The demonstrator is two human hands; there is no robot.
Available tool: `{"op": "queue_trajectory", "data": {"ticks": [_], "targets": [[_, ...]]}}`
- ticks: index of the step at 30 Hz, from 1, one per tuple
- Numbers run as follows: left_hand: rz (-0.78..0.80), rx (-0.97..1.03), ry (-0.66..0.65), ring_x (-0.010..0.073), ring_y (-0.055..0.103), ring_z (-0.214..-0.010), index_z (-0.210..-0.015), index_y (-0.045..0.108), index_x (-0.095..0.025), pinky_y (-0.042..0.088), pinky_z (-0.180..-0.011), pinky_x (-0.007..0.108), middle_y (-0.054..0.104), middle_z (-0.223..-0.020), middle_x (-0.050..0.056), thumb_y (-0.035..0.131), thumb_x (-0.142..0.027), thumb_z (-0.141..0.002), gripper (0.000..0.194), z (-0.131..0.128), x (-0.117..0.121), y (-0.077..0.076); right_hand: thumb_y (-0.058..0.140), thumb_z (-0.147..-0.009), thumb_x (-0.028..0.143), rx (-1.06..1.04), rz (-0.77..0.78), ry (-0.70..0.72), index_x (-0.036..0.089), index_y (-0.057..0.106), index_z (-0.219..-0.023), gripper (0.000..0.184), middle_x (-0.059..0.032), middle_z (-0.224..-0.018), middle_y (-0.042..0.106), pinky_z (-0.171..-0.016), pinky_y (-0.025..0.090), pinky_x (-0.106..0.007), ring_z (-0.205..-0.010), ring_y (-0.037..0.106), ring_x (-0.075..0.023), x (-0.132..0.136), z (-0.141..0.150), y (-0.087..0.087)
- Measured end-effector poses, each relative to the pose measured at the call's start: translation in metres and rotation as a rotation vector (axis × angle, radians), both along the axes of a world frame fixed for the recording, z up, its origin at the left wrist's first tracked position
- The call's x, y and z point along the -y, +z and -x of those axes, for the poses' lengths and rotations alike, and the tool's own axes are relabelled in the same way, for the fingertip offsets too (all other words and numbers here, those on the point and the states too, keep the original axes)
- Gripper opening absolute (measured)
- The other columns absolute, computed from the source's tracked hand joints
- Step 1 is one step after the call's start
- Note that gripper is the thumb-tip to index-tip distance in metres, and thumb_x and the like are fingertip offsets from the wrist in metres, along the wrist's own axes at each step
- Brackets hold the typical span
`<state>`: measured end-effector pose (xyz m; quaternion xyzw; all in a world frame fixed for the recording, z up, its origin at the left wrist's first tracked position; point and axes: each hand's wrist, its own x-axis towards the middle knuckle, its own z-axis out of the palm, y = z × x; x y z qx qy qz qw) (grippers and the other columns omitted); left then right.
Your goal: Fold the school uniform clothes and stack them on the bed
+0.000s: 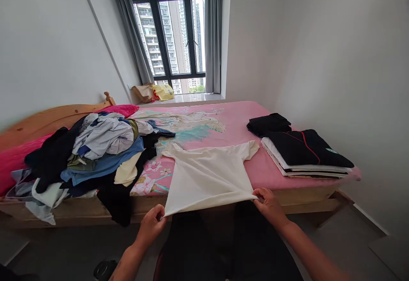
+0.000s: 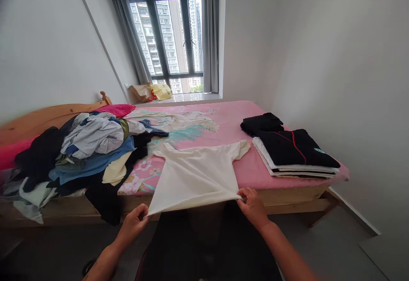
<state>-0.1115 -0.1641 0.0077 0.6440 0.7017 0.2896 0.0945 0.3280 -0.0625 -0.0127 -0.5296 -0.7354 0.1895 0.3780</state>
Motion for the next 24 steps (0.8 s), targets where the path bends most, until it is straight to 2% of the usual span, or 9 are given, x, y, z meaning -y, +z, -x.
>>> {"op": "queue_trajectory", "data": {"ticks": [4,7,9,10,13,15,18,21,24], "targets": [[-0.049,0.15,0.052,0.0155,0.055,-0.073,-0.071,0.047,-0.021,0.041,-0.068,0.026,0.058,-0.075,-0.001,0.049,-0.033,-0.073,0.013,0.002,0.019,-0.016,0.046,-0.066,0.017,-0.069,0.002,0.059,0.021,0.046,-0.073,0.007,-0.0026,-0.089,0.057,-0.08,0.04,-0.029,-0.087,0.052,-0.0176,0.012,0.011,-0.008],[-0.12,0.286,0.219,0.0176,0.057,-0.075,-0.074,0.046,-0.021,0.043,-0.068,0.027,0.061,-0.082,0.001,0.048,-0.041,-0.073,0.02,-0.002,0.015,-0.015,0.045,-0.065,0.015,0.015,0.073,0.065,0.021,0.05,-0.084,0.02,-0.0018,-0.084,0.056,-0.071,0.04,-0.028,-0.076,0.051,-0.0166,0.011,0.014,-0.005],[-0.157,0.314,0.355,0.0187,0.057,-0.074,-0.084,0.049,-0.021,0.044,-0.066,0.029,0.061,-0.083,0.002,0.049,-0.043,-0.071,0.026,-0.004,0.011,-0.011,0.045,-0.063,0.012,0.099,0.057,0.068,0.021,0.053,-0.092,0.031,-0.0023,-0.085,0.056,-0.071,0.039,-0.029,-0.079,0.05,-0.0178,0.009,0.011,-0.001],[-0.163,0.296,0.393,0.0194,0.057,-0.075,-0.09,0.052,-0.021,0.044,-0.067,0.03,0.061,-0.084,0.002,0.049,-0.043,-0.07,0.03,-0.004,0.009,-0.01,0.045,-0.064,0.012,0.134,0.035,0.068,0.022,0.054,-0.09,0.03,-0.0026,-0.086,0.056,-0.072,0.039,-0.029,-0.08,0.05,-0.0186,0.009,0.007,0.002],[-0.145,0.2,0.403,0.0222,0.057,-0.084,-0.091,0.059,-0.021,0.043,-0.076,0.033,0.062,-0.088,0.003,0.048,-0.04,-0.069,0.031,-0.004,0.011,-0.01,0.049,-0.07,0.018,0.155,-0.034,-0.004,0.021,0.051,-0.07,0.004,-0.0024,-0.074,0.054,-0.069,0.037,-0.03,-0.076,0.047,-0.0196,0.015,-0.004,0.008],[-0.141,0.249,0.444,0.0228,0.057,-0.085,-0.083,0.061,-0.021,0.043,-0.077,0.034,0.063,-0.087,0.003,0.047,-0.039,-0.068,0.027,-0.007,0.014,-0.014,0.052,-0.073,0.025,0.03,-0.056,-0.046,0.021,0.046,-0.064,0.012,-0.0024,-0.071,0.053,-0.069,0.037,-0.03,-0.074,0.047,-0.019,0.024,-0.008,0.011],[-0.182,0.637,0.567,0.0189,0.057,-0.071,-0.081,0.055,-0.021,0.044,-0.066,0.031,0.059,-0.073,0.0,0.047,-0.036,-0.066,0.023,-0.021,0.014,-0.015,0.054,-0.075,0.032,-0.265,0.044,0.015,0.02,0.039,-0.063,0.022,-0.0024,-0.078,0.055,-0.065,0.039,-0.027,-0.071,0.047,-0.016,0.04,-0.006,0.015],[-0.294,1.029,0.576,0.014,0.054,-0.059,-0.083,0.045,-0.021,0.044,-0.057,0.026,0.053,-0.062,-0.004,0.046,-0.035,-0.064,0.023,-0.037,0.004,-0.008,0.056,-0.073,0.04,-0.417,0.187,0.039,0.021,0.04,-0.067,0.026,0.0014,-0.067,0.05,-0.054,0.035,-0.022,-0.059,0.042,-0.0124,0.051,0.002,0.019],[-0.299,1.076,0.522,0.0119,0.052,-0.056,-0.087,0.044,-0.021,0.042,-0.054,0.024,0.052,-0.064,-0.005,0.048,-0.04,-0.067,0.028,-0.044,-0.007,0.005,0.058,-0.069,0.043,-0.395,0.267,0.013,0.021,0.049,-0.074,0.025,0.0026,-0.063,0.049,-0.053,0.036,-0.022,-0.058,0.044,-0.0129,0.055,0.005,0.02]]}}
